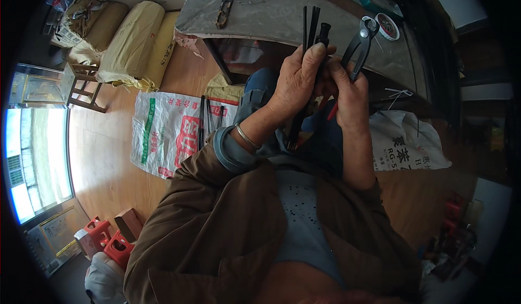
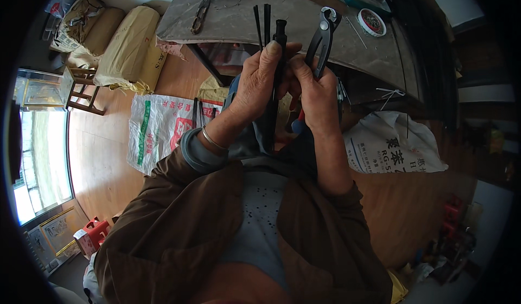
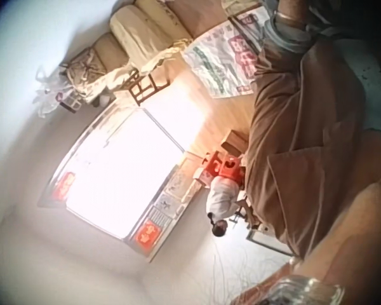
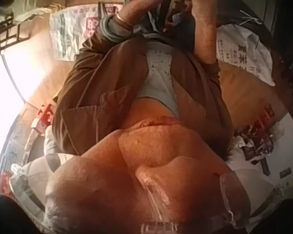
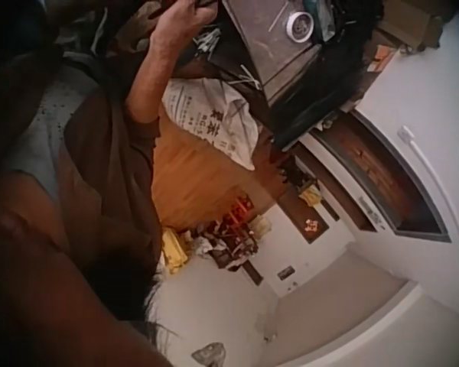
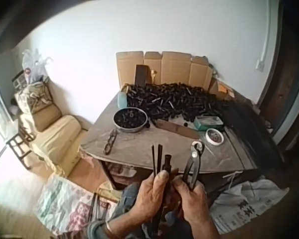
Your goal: Assembling a bundle of black rod-like components into a circular base and securing them using pliers.
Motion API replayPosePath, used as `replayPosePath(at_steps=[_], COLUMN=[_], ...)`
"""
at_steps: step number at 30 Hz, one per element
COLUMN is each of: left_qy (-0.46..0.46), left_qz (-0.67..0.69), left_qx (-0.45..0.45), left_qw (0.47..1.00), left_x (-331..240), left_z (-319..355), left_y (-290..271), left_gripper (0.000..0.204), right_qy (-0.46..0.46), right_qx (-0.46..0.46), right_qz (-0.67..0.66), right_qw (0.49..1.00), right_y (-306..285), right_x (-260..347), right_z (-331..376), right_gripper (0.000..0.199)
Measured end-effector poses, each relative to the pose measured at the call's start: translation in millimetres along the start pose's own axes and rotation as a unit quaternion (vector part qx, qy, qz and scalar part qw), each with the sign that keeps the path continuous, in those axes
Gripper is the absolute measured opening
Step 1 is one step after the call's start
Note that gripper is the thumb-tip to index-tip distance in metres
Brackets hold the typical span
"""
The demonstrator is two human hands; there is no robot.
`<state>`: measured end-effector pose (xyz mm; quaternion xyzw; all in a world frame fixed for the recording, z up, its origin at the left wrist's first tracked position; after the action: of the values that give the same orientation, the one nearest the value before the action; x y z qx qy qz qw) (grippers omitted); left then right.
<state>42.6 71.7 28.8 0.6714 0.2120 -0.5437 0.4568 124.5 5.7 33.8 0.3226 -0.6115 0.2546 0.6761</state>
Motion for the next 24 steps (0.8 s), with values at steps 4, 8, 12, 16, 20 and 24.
replayPosePath(at_steps=[4, 8, 12, 16, 20, 24], left_qy=[0.0, 0.0, -0.003, 0.008, 0.008, -0.022], left_qz=[-0.007, 0.005, 0.001, -0.01, -0.028, 0.006], left_qx=[0.002, -0.004, -0.006, -0.01, 0.019, 0.047], left_qw=[1.0, 1.0, 1.0, 1.0, 0.999, 0.999], left_x=[-2, -2, -2, -7, -7, 2], left_z=[1, 1, 2, 4, 3, -3], left_y=[-1, -1, -2, 0, 1, 1], left_gripper=[0.057, 0.058, 0.059, 0.06, 0.061, 0.065], right_qy=[-0.001, -0.007, 0.001, -0.03, -0.14, -0.083], right_qx=[0.016, 0.008, -0.002, -0.004, -0.042, -0.006], right_qz=[-0.031, -0.025, 0.004, 0.012, 0.128, 0.192], right_qw=[0.999, 1.0, 1.0, 0.999, 0.981, 0.978], right_y=[5, 5, 4, 6, 4, 0], right_x=[2, 2, 3, 7, 29, 40], right_z=[2, 3, 5, 6, 7, 8], right_gripper=[0.022, 0.021, 0.028, 0.027, 0.024, 0.021])
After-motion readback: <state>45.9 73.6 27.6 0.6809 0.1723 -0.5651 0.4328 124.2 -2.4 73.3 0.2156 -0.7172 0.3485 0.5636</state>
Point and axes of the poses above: each hand's wrist, its own z-axis away from the middle knuckle, its own y-axis out of the palm, x = y × z, the point moved 9 cm from there along -z, towards the middle knuckle, and after that the axes turned 11 degrees about -x, right-handed, at the moved point
